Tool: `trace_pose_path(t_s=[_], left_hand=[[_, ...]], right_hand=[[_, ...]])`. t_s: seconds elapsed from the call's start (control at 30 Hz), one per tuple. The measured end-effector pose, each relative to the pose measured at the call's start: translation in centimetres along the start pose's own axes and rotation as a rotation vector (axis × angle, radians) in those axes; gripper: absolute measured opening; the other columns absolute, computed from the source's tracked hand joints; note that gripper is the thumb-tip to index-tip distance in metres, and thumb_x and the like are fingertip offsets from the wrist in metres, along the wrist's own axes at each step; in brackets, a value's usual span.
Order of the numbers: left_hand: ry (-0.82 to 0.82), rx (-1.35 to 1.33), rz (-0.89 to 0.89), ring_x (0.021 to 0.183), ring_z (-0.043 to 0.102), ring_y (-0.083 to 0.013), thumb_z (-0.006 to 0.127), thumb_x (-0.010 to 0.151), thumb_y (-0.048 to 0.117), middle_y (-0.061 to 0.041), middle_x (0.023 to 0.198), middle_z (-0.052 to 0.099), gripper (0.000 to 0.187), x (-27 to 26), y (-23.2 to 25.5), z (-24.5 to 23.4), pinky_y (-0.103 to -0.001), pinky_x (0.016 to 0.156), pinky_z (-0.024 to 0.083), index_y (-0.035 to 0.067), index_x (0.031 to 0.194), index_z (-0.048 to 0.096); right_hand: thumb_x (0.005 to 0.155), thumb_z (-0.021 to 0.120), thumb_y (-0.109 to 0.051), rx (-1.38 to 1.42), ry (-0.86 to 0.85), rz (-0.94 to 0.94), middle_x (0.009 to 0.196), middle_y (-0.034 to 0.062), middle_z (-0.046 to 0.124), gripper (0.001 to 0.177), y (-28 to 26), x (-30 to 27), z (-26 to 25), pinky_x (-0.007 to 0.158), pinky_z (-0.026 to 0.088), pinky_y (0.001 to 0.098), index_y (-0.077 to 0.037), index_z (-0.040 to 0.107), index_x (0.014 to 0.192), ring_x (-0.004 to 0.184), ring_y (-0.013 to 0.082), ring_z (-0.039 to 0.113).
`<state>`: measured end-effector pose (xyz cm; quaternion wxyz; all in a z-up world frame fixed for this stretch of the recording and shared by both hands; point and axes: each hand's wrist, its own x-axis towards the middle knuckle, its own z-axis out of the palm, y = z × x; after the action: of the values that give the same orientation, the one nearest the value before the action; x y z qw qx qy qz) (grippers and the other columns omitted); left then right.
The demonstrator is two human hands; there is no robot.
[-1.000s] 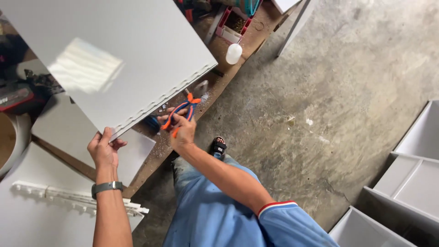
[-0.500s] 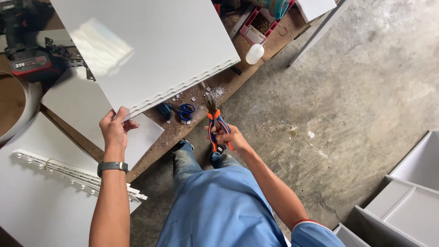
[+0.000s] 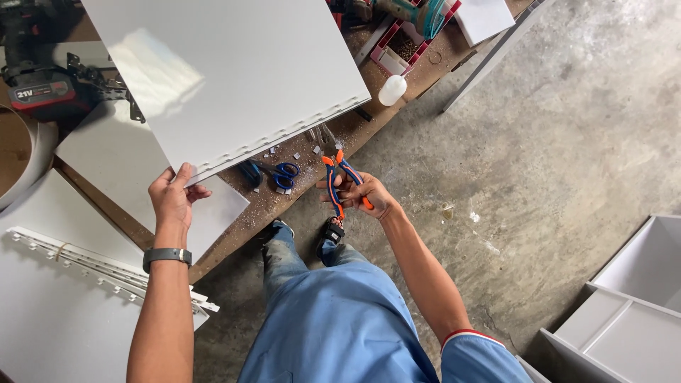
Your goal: Apply adhesive to the edge of a white wooden board and attaching a trim or molding.
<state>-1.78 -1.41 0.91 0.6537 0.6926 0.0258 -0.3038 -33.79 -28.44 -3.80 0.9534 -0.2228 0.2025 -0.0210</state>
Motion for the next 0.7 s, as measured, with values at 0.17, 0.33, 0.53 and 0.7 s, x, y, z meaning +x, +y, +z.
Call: trace_pose_path(t_s=[0.17,0.33,0.53,0.7], left_hand=[[-0.008,0.001,0.004,0.055,0.062,-0.0152,0.067,0.102,0.017,-0.008,0.088,0.064,0.023,-0.3,0.3,-0.1,-0.032,0.053,0.062,-0.004,0.111,0.063],[-0.008,0.014,-0.005,0.055,0.061,-0.0154,0.067,0.101,0.017,-0.007,0.089,0.064,0.022,-0.3,0.4,0.0,-0.033,0.053,0.062,-0.003,0.110,0.064],[-0.017,-0.006,-0.003,0.056,0.062,-0.0145,0.065,0.102,0.015,-0.007,0.090,0.064,0.022,-0.2,0.2,-0.1,-0.033,0.054,0.062,-0.005,0.112,0.065],[-0.025,-0.016,0.000,0.057,0.063,-0.0138,0.065,0.101,0.014,-0.007,0.088,0.065,0.023,-0.3,0.5,0.1,-0.033,0.054,0.062,-0.005,0.115,0.066]], right_hand=[[0.069,0.052,0.014,-0.048,-0.082,0.033,0.139,0.0374,0.055,0.045,0.1,-0.1,-0.8,0.105,0.055,0.0573,0.004,0.063,0.112,0.121,0.0499,0.063],[0.061,0.049,0.008,-0.080,-0.068,0.096,0.139,0.0385,0.054,0.052,0.2,-0.3,0.8,0.100,0.056,0.0593,0.005,0.063,0.111,0.118,0.0505,0.065],[0.072,0.053,0.010,-0.026,-0.090,0.103,0.139,0.0385,0.055,0.039,1.5,0.0,1.6,0.098,0.056,0.0602,0.004,0.062,0.110,0.117,0.0484,0.064],[0.074,0.053,0.011,-0.028,-0.124,0.098,0.140,0.0380,0.055,0.039,2.5,1.0,2.2,0.104,0.057,0.0555,0.004,0.062,0.111,0.120,0.0485,0.065]])
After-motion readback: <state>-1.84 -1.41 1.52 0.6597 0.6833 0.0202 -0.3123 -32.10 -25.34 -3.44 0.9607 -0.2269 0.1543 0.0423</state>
